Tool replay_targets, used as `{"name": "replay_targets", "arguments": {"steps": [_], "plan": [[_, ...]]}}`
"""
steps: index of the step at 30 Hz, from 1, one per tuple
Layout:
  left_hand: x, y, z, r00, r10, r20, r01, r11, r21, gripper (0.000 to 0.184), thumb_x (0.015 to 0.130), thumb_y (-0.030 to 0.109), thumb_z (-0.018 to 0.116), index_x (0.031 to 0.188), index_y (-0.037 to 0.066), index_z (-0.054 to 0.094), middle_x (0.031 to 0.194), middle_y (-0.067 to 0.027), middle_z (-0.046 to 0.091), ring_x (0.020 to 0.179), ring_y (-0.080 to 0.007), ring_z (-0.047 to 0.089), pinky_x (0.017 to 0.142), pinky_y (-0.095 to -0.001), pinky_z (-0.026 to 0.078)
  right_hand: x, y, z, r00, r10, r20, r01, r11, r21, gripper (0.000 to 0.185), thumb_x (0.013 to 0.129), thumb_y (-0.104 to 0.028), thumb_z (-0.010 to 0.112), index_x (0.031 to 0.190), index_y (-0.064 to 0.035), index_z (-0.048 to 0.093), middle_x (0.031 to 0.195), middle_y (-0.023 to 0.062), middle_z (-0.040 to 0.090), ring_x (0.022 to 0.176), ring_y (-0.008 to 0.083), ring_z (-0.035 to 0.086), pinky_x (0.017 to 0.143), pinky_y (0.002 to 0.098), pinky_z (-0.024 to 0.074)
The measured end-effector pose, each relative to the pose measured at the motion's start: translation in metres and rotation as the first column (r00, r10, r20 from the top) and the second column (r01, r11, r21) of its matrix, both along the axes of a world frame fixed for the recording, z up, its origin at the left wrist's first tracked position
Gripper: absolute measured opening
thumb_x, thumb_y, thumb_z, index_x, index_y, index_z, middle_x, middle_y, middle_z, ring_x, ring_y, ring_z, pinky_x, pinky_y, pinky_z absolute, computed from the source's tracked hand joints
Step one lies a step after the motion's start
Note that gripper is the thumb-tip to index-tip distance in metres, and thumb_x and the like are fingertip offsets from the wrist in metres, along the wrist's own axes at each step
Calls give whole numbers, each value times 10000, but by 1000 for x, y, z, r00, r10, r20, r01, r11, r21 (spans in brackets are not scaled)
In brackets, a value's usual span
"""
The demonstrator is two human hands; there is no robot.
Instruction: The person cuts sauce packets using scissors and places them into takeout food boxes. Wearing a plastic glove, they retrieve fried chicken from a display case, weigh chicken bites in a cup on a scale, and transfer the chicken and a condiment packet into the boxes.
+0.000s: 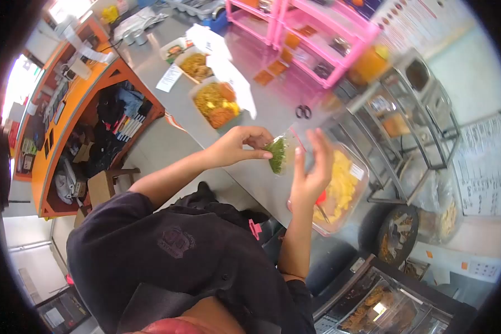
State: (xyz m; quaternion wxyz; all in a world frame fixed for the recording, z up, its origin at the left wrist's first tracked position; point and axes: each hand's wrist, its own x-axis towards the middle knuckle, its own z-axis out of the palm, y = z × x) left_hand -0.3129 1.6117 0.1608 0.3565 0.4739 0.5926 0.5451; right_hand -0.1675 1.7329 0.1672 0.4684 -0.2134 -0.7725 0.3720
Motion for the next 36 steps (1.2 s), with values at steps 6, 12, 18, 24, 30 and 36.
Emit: {"name": "replay_targets", "arguments": {"steps": [6,12,18,24,30,36], "plan": [[-83,-136,-28,964,254,-79,-252,967,35,294,758,128,732,1001,9,619,888,-76,643,782,-156,630,749,-286,518,-98,-108,-18,864,446,234,-421,894,-153,354,761,-74,689,1110,-66,634,1027,96,650,968,232,603,839,323,452],[-148,-236,-56,889,440,-123,-443,896,3,316,749,85,732,1024,8,596,1018,-71,575,826,-178,624,736,-294,523,-193,-183,-32,612,647,455,-623,749,-228,222,734,-53,707,945,-4,657,901,92,659,844,194,623,731,295,481],[-204,-257,-67,813,582,5,-579,810,-93,446,765,88,720,1150,39,500,1138,-69,550,912,-176,603,766,-308,508,-276,-193,-34,584,562,586,-569,798,-199,149,742,-113,696,830,-9,637,759,106,587,668,238,576,610,331,452],[-270,-266,-91,781,624,28,-606,767,-209,401,804,112,683,1161,47,513,1173,-81,550,915,-167,601,777,-307,494,-385,-114,-64,758,341,556,-363,929,-75,152,760,-82,689,859,8,617,664,112,596,563,171,581,524,290,433],[-329,-286,-100,719,694,-33,-662,671,-333,353,824,109,659,1150,47,541,1121,-75,580,904,-154,589,765,-292,483,-489,-61,-104,764,91,639,-310,920,241,130,742,-102,681,835,-35,619,730,127,644,696,306,624,625,384,475],[-369,-286,-107,753,658,3,-612,702,-364,328,846,152,637,1142,40,553,1104,-67,597,891,-148,585,778,-293,476,-517,-45,-127,552,-22,834,-359,896,261,152,694,-101,708,823,-57,639,768,112,655,764,305,630,673,396,485]]}}
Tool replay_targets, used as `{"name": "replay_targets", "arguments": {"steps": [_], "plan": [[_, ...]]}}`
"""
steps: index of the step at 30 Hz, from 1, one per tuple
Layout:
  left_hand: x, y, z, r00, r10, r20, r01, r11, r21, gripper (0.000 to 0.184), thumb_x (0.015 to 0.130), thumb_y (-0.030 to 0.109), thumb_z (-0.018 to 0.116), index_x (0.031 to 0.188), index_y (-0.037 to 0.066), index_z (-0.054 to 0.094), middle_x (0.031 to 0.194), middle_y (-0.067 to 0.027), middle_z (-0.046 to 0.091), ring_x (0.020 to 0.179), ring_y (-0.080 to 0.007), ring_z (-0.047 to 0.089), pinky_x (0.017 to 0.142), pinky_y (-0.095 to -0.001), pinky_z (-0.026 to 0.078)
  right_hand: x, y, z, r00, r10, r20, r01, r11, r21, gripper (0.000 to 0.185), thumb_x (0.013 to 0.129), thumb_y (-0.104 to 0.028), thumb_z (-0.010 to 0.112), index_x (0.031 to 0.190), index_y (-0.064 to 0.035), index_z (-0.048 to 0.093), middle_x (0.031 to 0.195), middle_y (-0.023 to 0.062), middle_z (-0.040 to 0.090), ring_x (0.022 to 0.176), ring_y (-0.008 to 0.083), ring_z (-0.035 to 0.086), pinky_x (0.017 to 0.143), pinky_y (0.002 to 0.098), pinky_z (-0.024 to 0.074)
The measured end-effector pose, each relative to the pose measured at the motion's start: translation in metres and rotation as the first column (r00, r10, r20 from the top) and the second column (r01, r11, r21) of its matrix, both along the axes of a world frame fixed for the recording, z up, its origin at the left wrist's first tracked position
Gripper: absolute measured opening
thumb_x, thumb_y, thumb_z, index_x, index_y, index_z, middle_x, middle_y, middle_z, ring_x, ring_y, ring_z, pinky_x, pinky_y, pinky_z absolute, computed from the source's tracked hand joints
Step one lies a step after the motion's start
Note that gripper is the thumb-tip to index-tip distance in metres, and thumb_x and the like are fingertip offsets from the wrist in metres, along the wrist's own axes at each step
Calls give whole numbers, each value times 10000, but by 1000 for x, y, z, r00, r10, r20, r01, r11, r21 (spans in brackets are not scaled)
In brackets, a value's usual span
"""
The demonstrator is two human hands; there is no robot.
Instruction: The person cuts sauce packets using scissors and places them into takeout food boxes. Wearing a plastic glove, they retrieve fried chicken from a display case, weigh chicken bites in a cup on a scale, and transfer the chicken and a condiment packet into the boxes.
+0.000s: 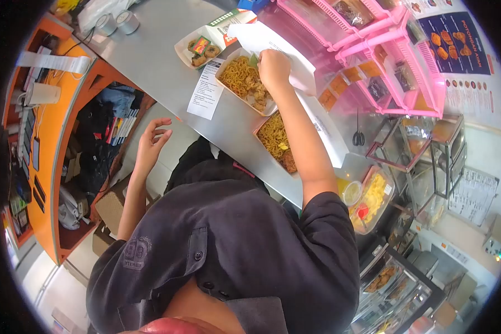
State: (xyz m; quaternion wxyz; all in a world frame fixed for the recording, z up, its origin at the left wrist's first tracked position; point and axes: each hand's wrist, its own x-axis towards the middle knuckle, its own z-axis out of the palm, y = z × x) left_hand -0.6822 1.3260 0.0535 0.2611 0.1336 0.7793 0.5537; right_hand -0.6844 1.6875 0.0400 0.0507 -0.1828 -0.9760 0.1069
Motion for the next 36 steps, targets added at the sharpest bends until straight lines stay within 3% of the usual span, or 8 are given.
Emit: {"name": "replay_targets", "arguments": {"steps": [6,11,20,24,27,30,34,36], "plan": [[-49,7,6,973,-227,-35,227,974,-7,314,844,157,630,1125,32,566,1095,-71,603,879,-152,596,794,-303,472,11,-5,-9,989,-145,16,144,988,50,144,681,-67,710,782,-70,607,730,121,639,734,317,619,643,418,467],[-86,5,13,948,-315,-41,312,948,-56,325,873,162,602,1167,37,538,1135,-64,581,941,-150,572,818,-289,447,17,6,-19,995,-86,43,82,994,74,96,700,-57,645,753,-67,565,694,142,607,710,340,601,618,438,448],[-115,-25,-52,964,-265,15,265,961,-75,323,866,233,621,1113,33,562,984,-72,617,765,-128,596,697,-258,468,28,-9,-9,993,-113,26,105,973,204,30,754,-107,623,742,-82,634,848,101,564,789,303,585,660,417,465],[-144,-64,-109,971,-107,211,150,969,-196,390,869,388,602,1095,71,579,936,-38,614,790,-106,564,709,-239,442,42,-33,13,963,-176,-205,201,973,113,48,775,-137,670,797,-94,671,795,67,557,693,241,573,599,357,452],[-158,-99,-166,954,46,297,58,941,-333,432,817,506,614,934,92,639,827,-13,625,698,-103,574,636,-237,445,67,-87,50,861,-286,-421,226,956,-187,106,787,-187,672,766,-87,642,658,71,526,596,243,535,543,346,423],[-168,-149,-232,981,-56,188,142,861,-489,392,814,440,647,703,66,613,665,-23,601,564,-111,539,550,-264,430,137,-156,22,903,-252,-347,134,934,-330,130,811,-156,650,725,-63,623,610,57,519,539,210,485,507,321,381],[-154,-233,-312,941,-335,48,254,607,-753,291,785,345,686,742,61,638,619,-76,604,566,-201,596,557,-344,459,215,-227,-47,921,-343,-186,216,846,-488,186,855,-195,597,938,-35,641,866,155,620,836,309,582,744,379,448],[-130,-263,-321,966,-250,63,234,747,-622,341,784,371,694,940,71,649,682,-90,636,591,-213,622,575,-346,479,229,-245,-71,911,-389,-134,265,804,-532,269,891,-244,548,1026,-28,634,960,191,624,963,342,577,829,403,437]]}}
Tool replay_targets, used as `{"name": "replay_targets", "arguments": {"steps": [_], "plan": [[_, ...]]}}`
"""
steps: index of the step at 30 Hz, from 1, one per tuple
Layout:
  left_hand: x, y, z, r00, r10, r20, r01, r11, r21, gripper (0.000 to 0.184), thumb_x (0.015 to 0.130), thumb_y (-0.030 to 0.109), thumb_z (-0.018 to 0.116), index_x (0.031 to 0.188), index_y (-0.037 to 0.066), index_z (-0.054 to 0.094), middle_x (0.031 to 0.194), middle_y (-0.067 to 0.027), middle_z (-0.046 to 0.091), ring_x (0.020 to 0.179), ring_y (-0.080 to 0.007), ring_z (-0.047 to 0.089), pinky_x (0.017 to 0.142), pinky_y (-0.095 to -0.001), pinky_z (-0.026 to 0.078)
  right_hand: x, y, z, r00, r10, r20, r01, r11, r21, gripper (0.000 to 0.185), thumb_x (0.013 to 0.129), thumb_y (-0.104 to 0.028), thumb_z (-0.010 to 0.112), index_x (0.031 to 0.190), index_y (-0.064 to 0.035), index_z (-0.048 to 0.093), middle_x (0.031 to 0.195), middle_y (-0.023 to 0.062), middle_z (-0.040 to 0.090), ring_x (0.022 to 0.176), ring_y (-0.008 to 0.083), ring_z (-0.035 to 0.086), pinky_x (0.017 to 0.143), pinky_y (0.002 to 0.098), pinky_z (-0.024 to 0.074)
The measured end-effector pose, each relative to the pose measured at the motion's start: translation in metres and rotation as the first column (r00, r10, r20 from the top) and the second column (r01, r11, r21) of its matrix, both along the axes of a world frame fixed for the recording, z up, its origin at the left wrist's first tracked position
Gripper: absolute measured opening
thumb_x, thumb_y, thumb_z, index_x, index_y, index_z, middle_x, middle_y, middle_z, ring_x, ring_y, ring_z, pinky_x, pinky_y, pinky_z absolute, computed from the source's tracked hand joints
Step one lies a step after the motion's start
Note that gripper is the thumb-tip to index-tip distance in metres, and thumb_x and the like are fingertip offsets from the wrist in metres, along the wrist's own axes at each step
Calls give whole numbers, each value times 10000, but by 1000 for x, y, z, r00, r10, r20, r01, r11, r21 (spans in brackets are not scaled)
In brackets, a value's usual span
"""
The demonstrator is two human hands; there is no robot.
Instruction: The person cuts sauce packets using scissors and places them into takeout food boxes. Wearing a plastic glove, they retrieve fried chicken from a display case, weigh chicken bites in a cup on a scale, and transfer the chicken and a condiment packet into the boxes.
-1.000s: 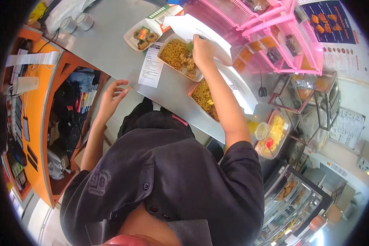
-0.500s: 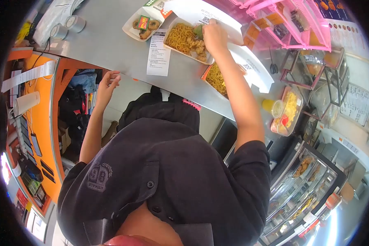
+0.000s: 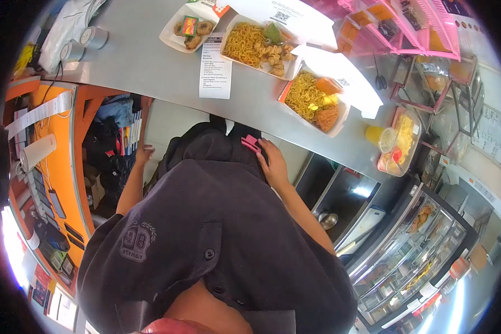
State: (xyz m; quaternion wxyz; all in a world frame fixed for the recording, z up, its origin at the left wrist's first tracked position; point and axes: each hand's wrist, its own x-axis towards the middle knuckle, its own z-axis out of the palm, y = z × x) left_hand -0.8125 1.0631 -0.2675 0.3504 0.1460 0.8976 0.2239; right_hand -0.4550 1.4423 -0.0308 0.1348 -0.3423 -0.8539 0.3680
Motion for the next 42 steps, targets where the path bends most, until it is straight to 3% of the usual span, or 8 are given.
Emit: {"name": "replay_targets", "arguments": {"steps": [6,9,16,22,30,33,36,42], "plan": [[24,4,34,787,448,424,-268,867,-419,663,740,481,720,1236,93,517,1091,-152,606,878,-304,622,715,-482,471,29,11,-94,914,-98,393,321,768,-554,493,873,-445,538,1097,-12,609,1051,170,633,1025,277,574,862,369,432],[22,16,32,833,355,424,-203,910,-362,673,740,486,718,1247,95,509,1170,-137,570,966,-344,589,761,-539,435,43,7,-103,747,-460,480,629,257,-733,539,837,-503,573,1040,-7,631,1039,123,639,1021,229,558,905,362,402],[0,30,-10,876,-400,271,462,856,-230,612,812,431,649,1333,186,444,1265,-189,525,1069,-354,561,818,-441,483,163,-50,-132,582,-467,665,781,93,-618,485,866,-458,546,1058,-16,593,1028,134,601,890,173,562,689,334,453],[76,0,9,494,391,776,-198,920,-337,676,847,554,491,1356,117,410,1333,-161,465,1157,-351,494,933,-450,396,181,-115,-126,556,-501,663,639,-252,-727,551,871,-512,488,1198,-68,478,1179,140,507,1032,208,507,797,383,435],[68,139,82,112,537,836,-443,780,-442,786,865,662,372,1357,50,404,1397,-142,400,1252,-279,416,1054,-425,296,168,-96,-134,405,-581,706,465,-534,-706,680,879,-583,411,1385,-138,325,1380,147,381,1223,254,433,942,449,411],[61,150,90,267,154,951,-817,560,138,781,876,632,394,1379,34,361,1387,-122,414,1266,-220,395,1041,-403,311,142,-62,-113,413,-750,516,493,-293,-819,758,877,-615,395,1426,-111,256,1398,151,380,1266,248,395,1026,449,331],[90,90,79,563,110,819,-121,991,-50,664,919,532,375,1384,60,344,1383,-107,414,1248,-223,407,1036,-337,316,138,-87,-113,528,-719,452,502,-165,-849,764,872,-637,383,1408,-100,294,1381,139,407,1259,253,400,1022,471,338],[127,9,30,209,572,793,-384,794,-471,823,848,649,403,1406,52,304,1402,-113,386,1257,-239,393,1058,-359,284,143,-136,-130,594,-615,518,470,-258,-844,753,875,-628,381,1387,-78,333,1380,119,414,1262,246,392,1017,452,342]]}}
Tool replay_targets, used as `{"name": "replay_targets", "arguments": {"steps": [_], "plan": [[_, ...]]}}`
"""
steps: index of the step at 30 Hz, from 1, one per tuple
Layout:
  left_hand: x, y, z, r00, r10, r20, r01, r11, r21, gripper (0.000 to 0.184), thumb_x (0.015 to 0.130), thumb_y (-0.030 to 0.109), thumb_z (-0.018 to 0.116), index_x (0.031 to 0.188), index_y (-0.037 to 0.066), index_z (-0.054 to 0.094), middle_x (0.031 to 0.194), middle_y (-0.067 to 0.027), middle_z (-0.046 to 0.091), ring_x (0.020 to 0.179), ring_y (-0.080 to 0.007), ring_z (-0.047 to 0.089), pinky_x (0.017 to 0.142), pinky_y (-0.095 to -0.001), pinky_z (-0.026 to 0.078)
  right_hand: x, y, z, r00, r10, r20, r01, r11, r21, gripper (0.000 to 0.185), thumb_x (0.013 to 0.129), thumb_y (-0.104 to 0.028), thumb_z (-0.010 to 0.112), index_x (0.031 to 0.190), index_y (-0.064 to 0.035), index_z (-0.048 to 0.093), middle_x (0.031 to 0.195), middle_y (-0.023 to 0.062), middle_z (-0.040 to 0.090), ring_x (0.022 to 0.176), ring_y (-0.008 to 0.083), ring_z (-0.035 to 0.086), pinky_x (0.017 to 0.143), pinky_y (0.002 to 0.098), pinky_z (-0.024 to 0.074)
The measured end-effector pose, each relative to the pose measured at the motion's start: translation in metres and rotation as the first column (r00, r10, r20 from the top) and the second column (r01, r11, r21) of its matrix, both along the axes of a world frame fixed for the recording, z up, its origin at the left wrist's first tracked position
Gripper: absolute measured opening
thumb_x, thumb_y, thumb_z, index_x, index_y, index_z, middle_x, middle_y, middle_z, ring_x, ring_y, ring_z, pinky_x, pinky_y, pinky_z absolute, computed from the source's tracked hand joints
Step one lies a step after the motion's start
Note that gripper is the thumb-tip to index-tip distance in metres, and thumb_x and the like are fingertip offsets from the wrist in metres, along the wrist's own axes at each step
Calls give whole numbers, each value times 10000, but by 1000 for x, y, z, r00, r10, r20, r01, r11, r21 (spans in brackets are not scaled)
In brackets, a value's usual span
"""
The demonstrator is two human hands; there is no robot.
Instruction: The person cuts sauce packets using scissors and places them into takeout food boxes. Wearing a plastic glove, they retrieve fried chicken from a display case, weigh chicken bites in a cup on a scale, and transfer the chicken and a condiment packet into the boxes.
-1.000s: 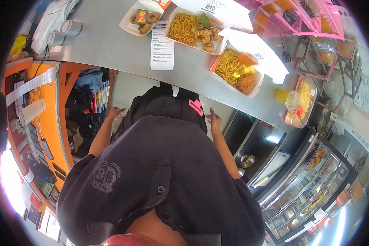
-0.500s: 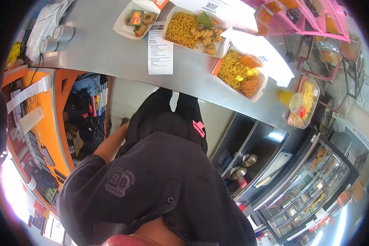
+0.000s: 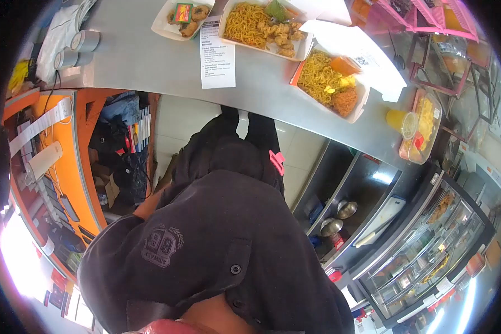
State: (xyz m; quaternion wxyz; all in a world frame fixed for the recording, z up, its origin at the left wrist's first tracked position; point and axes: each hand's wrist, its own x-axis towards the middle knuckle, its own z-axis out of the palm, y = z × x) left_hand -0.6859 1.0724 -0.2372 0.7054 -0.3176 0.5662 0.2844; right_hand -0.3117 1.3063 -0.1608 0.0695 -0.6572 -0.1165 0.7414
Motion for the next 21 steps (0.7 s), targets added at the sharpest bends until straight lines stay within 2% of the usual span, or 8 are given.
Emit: {"name": "replay_targets", "arguments": {"steps": [4,7,10,11,12,13,16,21], "plan": [[-47,83,-43,958,287,-11,-287,958,18,932,800,726,422,1421,47,278,1415,-117,368,1262,-250,384,1072,-374,264,-1,8,1,997,-72,17,73,996,-45,752,879,-616,383,1382,-58,339,1384,109,412,1271,237,378,1028,426,328],[-90,156,27,782,590,201,-588,591,553,766,868,661,360,1414,125,319,1410,-76,395,1260,-261,395,1059,-366,283,0,24,5,984,-164,67,171,979,-115,752,882,-607,384,1377,-43,343,1388,101,411,1278,229,368,1036,406,317],[-85,171,46,942,244,-229,-25,735,678,740,875,612,412,1413,114,318,1408,-59,398,1272,-246,381,1057,-357,286,-20,64,16,968,-217,128,230,968,-100,752,885,-598,386,1373,-27,348,1391,93,409,1284,222,357,1044,387,306],[-65,151,56,858,-212,-468,446,759,474,692,895,526,451,1408,81,320,1385,-54,424,1274,-216,373,1070,-342,258,-31,77,21,970,-194,146,202,979,-40,752,886,-596,386,1372,-22,350,1392,91,409,1287,220,354,1046,380,303],[-43,108,10,888,-227,-399,441,664,604,668,896,475,484,1393,51,344,1350,-95,450,1257,-202,384,1054,-337,290,-37,83,21,981,-134,138,129,991,40,732,886,-594,392,1355,-32,383,1349,103,451,1244,237,402,1030,380,322],[-31,29,-37,728,-105,-677,622,516,589,685,886,484,505,1394,52,348,1331,-123,465,1243,-214,401,1051,-335,302,-43,88,22,987,-76,140,59,991,121,713,885,-592,398,1338,-42,416,1305,115,494,1202,254,450,1014,379,341],[-6,-35,-5,969,-231,-83,243,951,190,680,891,491,488,1398,64,339,1341,-125,457,1244,-219,406,1053,-342,303,-28,61,-3,990,105,95,-117,985,125,707,875,-572,447,1343,-43,407,1308,103,492,1188,206,473,996,319,360],[-15,17,-2,991,3,131,-12,998,66,671,900,502,461,1406,84,324,1356,-129,445,1246,-227,415,1055,-354,304,-9,11,-23,988,150,-38,-149,989,15,688,881,-554,455,1341,-44,406,1302,108,490,1160,194,490,975,310,386]]}}
